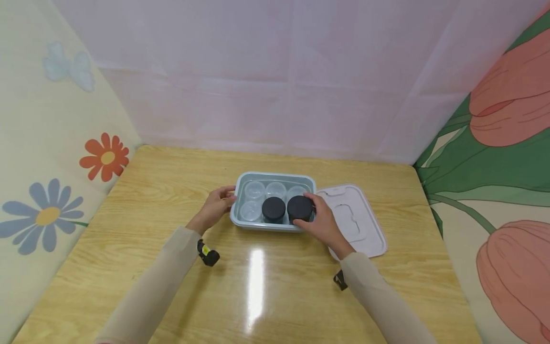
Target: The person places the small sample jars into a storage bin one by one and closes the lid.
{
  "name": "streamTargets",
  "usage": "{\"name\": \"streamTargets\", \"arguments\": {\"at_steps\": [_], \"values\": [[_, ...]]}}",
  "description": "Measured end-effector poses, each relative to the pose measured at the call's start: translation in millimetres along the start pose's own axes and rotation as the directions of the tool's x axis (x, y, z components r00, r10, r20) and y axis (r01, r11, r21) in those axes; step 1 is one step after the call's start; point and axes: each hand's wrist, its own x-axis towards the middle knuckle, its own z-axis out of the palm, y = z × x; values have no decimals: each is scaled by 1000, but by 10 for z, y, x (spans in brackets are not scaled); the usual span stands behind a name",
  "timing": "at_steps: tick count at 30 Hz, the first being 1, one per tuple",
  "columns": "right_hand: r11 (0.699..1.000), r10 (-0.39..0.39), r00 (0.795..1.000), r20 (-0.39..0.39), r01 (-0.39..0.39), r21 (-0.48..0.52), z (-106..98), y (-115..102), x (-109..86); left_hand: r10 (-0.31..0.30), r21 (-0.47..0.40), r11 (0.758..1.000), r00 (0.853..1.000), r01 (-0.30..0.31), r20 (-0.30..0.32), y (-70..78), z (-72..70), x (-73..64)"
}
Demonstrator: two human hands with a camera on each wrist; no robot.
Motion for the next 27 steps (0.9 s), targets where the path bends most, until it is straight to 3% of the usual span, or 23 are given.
{"name": "streamTargets", "arguments": {"at_steps": [8,14,22,27], "values": [[999,-44,996,-76,43,-12,10,29,18,-8,-4,1000,1000,8,3,19,0,-11],[999,-33,997,-67,33,-1,5,51,28,-16,-2,1000,1000,16,1,14,-2,9],[999,-35,997,-63,35,2,4,59,26,39,-14,999,999,-39,3,2,-7,-20],[999,-33,997,-72,34,8,9,54,28,5,5,1000,1000,-4,-5,-2,-6,-3]]}}
